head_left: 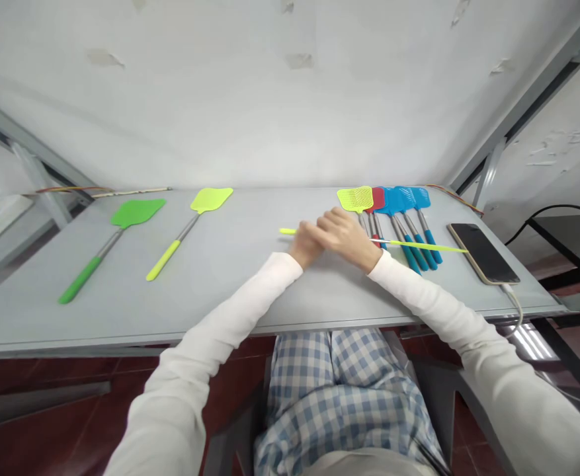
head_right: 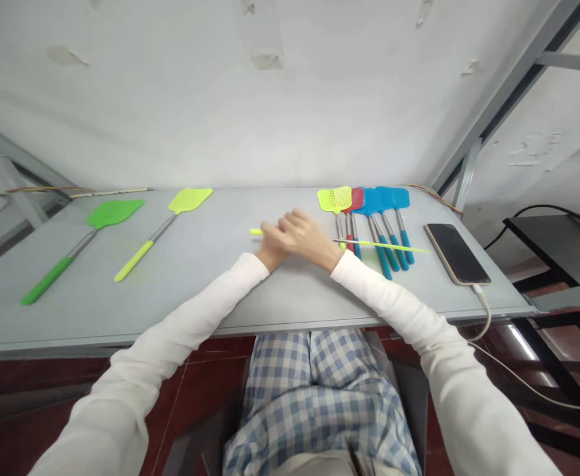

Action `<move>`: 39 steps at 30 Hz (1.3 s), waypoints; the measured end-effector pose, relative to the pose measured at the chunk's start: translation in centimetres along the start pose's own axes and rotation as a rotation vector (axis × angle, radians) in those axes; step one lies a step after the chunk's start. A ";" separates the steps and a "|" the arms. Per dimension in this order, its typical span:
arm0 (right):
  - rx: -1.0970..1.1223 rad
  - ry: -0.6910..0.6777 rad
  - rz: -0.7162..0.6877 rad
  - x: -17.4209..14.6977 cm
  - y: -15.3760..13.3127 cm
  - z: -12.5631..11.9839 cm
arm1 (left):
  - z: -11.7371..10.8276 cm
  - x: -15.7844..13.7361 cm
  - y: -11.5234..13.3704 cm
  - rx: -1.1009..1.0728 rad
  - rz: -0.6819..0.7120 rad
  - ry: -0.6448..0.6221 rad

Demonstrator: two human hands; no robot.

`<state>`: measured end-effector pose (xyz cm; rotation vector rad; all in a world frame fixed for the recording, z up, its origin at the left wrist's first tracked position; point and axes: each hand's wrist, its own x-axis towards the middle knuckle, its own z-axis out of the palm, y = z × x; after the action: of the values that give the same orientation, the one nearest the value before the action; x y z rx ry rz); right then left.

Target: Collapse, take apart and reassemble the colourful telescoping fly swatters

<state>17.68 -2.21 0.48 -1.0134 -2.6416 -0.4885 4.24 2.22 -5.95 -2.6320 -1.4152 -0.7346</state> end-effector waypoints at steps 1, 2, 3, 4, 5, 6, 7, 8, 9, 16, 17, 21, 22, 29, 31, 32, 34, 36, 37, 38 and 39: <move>-0.013 0.037 0.041 0.0 0.2 -0.4 | -0.1 0.1 0.1 0.030 -0.019 -0.015; -0.031 0.077 0.096 -0.1 0.8 -0.6 | -0.5 0.1 0.0 0.087 -0.053 -0.049; -0.051 0.119 0.157 -0.2 1.6 -0.8 | -1.1 0.1 -0.3 0.150 -0.093 -0.084; -0.069 0.156 0.217 -0.5 2.6 -0.9 | -1.9 0.1 -0.6 0.208 -0.127 -0.115; -0.087 0.183 0.273 -0.9 3.7 -0.9 | -2.7 0.0 -1.1 0.261 -0.159 -0.142; -0.103 0.195 0.322 -1.3 4.8 -0.7 | -3.4 -0.1 -1.7 0.304 -0.188 -0.160; -0.116 0.188 0.361 -1.7 5.9 -0.5 | -4.0 -0.1 -2.3 0.331 -0.211 -0.168; -0.120 0.161 0.389 -2.2 6.8 -0.3 | -4.5 -0.2 -2.9 0.351 -0.233 -0.174; -0.109 0.119 0.399 -2.7 7.6 0.0 | -4.9 -0.3 -3.5 0.368 -0.254 -0.178; 0.189 -0.101 0.287 -3.9 9.4 0.2 | -5.8 -0.4 -5.3 0.405 -0.355 -0.180; 0.233 -0.101 0.276 -3.9 9.4 0.1 | -6.0 -0.4 -5.5 0.397 -0.372 -0.179; 0.315 -0.091 0.293 -3.7 10.0 0.5 | -6.3 -0.3 -6.3 0.360 -0.405 -0.182; 0.297 -0.080 0.320 -3.5 10.1 0.7 | -6.3 -0.3 -6.5 0.357 -0.393 -0.192; 0.150 -0.002 0.416 -2.6 9.2 1.4 | -5.5 -0.1 -5.3 0.368 -0.302 -0.283; 0.151 -0.016 0.372 -2.4 8.1 1.2 | -5.2 0.0 -4.3 0.356 -0.266 -0.303; 0.153 -0.022 0.354 -2.3 7.7 1.2 | -5.0 0.0 -3.9 0.349 -0.256 -0.308; 0.147 -0.015 0.348 -2.1 6.9 1.2 | -4.9 0.0 -3.1 0.335 -0.270 -0.298; 0.134 0.017 0.374 -2.0 6.7 1.3 | -5.0 0.0 -2.7 0.304 -0.305 -0.271; 0.132 0.040 0.385 -1.9 6.7 1.4 | -5.1 0.1 -2.7 0.285 -0.320 -0.257; 0.135 0.059 0.386 -1.9 6.8 1.4 | -5.2 0.1 -2.7 0.264 -0.328 -0.248; 0.141 0.071 0.376 -1.9 7.0 1.4 | -5.3 0.1 -2.9 0.235 -0.327 -0.248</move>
<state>23.69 2.11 0.00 -1.3750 -2.3079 -0.2450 0.01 2.52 -1.67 -2.4027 -1.8957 -0.2420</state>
